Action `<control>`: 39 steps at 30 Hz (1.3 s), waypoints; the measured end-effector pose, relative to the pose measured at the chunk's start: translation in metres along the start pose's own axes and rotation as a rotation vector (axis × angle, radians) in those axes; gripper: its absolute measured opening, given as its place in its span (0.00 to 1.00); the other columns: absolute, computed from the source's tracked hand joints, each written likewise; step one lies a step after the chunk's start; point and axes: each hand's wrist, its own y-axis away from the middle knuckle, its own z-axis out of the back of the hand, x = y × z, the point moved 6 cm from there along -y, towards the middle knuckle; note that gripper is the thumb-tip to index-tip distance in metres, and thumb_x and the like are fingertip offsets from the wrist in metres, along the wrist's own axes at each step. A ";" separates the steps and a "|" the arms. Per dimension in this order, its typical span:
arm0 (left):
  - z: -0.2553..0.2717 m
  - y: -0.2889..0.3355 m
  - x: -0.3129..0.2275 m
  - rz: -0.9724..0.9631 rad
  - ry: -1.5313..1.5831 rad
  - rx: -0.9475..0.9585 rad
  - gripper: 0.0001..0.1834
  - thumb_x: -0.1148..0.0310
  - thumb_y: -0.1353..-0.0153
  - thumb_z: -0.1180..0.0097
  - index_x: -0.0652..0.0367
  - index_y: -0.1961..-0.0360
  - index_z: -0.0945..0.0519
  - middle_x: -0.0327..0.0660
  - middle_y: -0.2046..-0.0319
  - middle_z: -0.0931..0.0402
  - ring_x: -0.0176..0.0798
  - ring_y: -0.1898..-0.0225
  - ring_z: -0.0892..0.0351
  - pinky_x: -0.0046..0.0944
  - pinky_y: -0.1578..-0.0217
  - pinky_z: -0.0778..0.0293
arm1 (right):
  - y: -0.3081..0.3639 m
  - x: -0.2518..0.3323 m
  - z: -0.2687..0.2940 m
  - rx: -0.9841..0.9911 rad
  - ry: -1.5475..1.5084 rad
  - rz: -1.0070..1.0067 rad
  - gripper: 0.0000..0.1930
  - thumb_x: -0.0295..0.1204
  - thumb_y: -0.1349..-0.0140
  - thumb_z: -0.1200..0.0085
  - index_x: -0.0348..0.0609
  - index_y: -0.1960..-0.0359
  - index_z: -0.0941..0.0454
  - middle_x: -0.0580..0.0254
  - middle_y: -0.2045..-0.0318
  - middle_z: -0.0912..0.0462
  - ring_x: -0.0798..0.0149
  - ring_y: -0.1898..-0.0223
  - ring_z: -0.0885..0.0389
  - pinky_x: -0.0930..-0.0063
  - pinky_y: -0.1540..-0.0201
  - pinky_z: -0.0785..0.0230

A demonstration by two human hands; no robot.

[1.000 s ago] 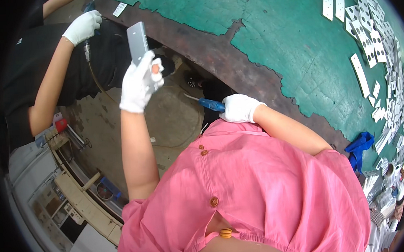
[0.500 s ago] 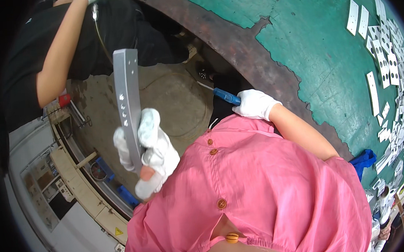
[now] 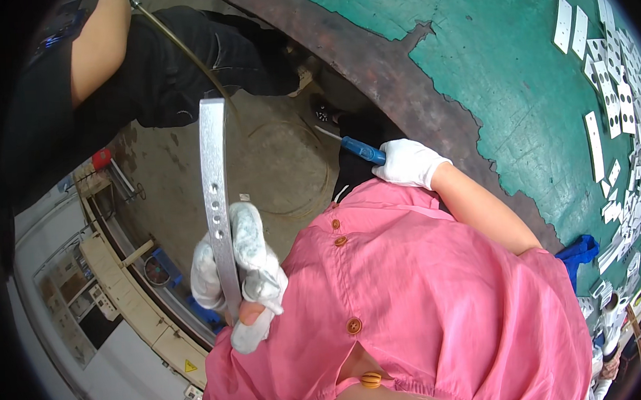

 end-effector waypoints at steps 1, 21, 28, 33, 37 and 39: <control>-0.001 0.001 0.001 0.006 0.002 -0.006 0.15 0.70 0.38 0.57 0.72 0.56 0.40 0.61 0.71 0.28 0.44 0.90 0.31 0.37 0.91 0.30 | 0.000 -0.001 -0.001 -0.004 -0.005 0.001 0.18 0.40 0.51 0.49 0.34 0.69 0.24 0.40 0.70 0.22 0.44 0.63 0.24 0.60 0.57 0.34; -0.003 0.004 -0.005 0.094 -0.047 -0.118 0.14 0.69 0.38 0.56 0.69 0.58 0.40 0.62 0.69 0.27 0.52 0.87 0.25 0.40 0.90 0.28 | -0.002 -0.003 0.000 0.013 -0.030 -0.024 0.17 0.39 0.51 0.49 0.36 0.68 0.23 0.42 0.69 0.22 0.45 0.62 0.24 0.60 0.57 0.34; -0.007 0.002 -0.007 0.146 0.021 0.037 0.14 0.69 0.38 0.56 0.69 0.58 0.40 0.60 0.71 0.28 0.52 0.87 0.26 0.40 0.91 0.29 | 0.000 -0.001 0.001 0.016 -0.024 -0.026 0.17 0.40 0.50 0.49 0.36 0.68 0.23 0.41 0.69 0.22 0.45 0.63 0.24 0.60 0.57 0.33; 0.002 0.012 -0.008 0.044 0.030 -0.141 0.15 0.66 0.37 0.57 0.69 0.58 0.40 0.63 0.69 0.28 0.51 0.89 0.28 0.40 0.93 0.30 | -0.002 -0.001 0.001 0.017 -0.016 -0.031 0.17 0.40 0.50 0.50 0.36 0.68 0.23 0.42 0.69 0.22 0.45 0.62 0.24 0.60 0.56 0.33; -0.004 0.008 -0.005 0.089 -0.074 -0.068 0.15 0.65 0.36 0.58 0.69 0.58 0.40 0.63 0.68 0.28 0.50 0.91 0.29 0.41 0.94 0.30 | 0.000 -0.002 0.001 0.013 -0.017 -0.026 0.18 0.40 0.50 0.50 0.37 0.67 0.23 0.42 0.68 0.22 0.45 0.62 0.24 0.61 0.56 0.33; -0.003 0.008 -0.005 0.073 -0.056 -0.115 0.16 0.65 0.36 0.58 0.68 0.58 0.40 0.63 0.67 0.28 0.50 0.91 0.29 0.41 0.93 0.30 | -0.001 -0.002 0.000 0.017 -0.015 -0.027 0.18 0.40 0.50 0.50 0.37 0.67 0.23 0.42 0.68 0.22 0.45 0.62 0.24 0.61 0.56 0.33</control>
